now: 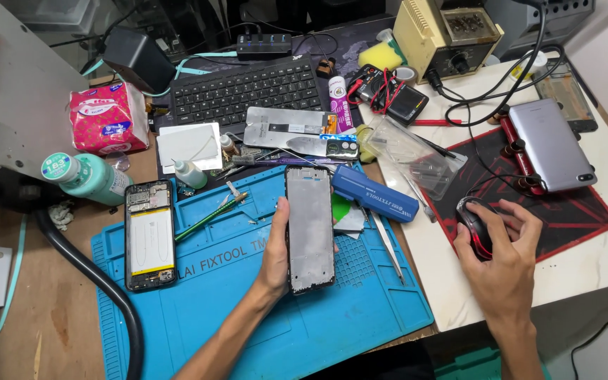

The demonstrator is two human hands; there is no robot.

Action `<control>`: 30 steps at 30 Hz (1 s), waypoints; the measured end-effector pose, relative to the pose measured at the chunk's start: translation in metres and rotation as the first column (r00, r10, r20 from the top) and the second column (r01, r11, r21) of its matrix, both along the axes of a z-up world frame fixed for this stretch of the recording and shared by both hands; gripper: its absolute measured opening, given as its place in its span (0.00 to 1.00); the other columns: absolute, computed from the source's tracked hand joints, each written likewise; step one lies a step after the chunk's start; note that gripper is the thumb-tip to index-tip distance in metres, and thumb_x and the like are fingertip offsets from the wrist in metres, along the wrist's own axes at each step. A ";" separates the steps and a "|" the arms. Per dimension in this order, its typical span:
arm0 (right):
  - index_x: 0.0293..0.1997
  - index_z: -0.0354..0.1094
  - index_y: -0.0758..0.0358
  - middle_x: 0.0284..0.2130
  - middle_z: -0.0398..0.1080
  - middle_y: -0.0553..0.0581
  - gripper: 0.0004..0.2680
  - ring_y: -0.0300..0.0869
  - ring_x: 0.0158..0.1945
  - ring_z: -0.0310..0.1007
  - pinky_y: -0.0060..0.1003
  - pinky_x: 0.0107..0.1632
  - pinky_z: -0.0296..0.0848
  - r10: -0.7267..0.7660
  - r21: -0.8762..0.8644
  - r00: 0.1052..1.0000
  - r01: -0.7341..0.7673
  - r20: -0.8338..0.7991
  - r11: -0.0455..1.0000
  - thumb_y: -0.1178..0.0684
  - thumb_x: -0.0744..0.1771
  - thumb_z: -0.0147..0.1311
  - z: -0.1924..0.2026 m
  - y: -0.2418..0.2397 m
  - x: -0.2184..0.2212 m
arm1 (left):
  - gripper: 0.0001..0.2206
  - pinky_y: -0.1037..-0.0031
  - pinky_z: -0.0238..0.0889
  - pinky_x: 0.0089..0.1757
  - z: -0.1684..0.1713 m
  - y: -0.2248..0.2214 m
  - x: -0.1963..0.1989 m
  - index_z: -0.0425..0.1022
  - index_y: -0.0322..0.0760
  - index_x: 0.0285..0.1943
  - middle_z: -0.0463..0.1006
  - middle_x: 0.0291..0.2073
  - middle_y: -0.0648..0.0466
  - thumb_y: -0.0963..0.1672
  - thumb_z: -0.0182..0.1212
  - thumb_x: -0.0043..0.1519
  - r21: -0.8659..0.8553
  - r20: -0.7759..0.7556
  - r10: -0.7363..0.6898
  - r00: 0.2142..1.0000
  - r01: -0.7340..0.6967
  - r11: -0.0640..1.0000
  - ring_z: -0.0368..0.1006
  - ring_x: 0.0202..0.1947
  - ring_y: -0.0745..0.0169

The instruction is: The technician is carefully prying a mobile phone screen from its frame and cleaning the edges with a brush to prepare for a replacement.

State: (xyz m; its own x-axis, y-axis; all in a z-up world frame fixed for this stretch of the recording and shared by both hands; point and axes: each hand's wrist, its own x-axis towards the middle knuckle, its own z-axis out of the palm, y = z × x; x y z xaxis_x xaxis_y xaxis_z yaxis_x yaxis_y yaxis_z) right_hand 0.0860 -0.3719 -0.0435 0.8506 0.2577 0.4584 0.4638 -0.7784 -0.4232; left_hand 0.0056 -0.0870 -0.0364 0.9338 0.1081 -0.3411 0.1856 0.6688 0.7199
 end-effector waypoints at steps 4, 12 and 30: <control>0.59 0.73 0.64 0.59 0.56 0.71 0.13 0.59 0.55 0.67 0.51 0.52 0.76 -0.005 0.005 1.000 0.005 -0.018 1.000 0.61 0.67 0.61 0.000 0.000 0.000 | 0.38 0.63 0.75 0.31 -0.002 0.001 0.000 0.67 0.36 0.71 0.79 0.39 0.44 0.62 0.40 0.60 -0.014 0.020 -0.007 1.000 0.007 1.000 0.78 0.28 0.51; 0.59 0.73 0.62 0.59 0.57 0.70 0.14 0.58 0.57 0.66 0.52 0.52 0.75 -0.024 0.001 0.999 0.024 -0.040 1.000 0.60 0.67 0.61 -0.001 0.000 0.001 | 0.38 0.63 0.74 0.31 0.000 0.001 0.000 0.69 0.36 0.69 0.80 0.40 0.43 0.62 0.40 0.59 -0.004 -0.025 -0.001 1.000 0.001 1.000 0.78 0.29 0.50; 0.59 0.73 0.64 0.60 0.56 0.71 0.15 0.61 0.57 0.67 0.55 0.57 0.73 0.031 -0.008 1.000 -0.031 0.001 0.999 0.60 0.66 0.62 -0.005 -0.001 0.001 | 0.37 0.63 0.74 0.31 -0.006 0.002 0.001 0.73 0.30 0.60 0.80 0.39 0.43 0.62 0.39 0.61 -0.027 -0.047 0.028 0.998 -0.029 0.999 0.77 0.28 0.49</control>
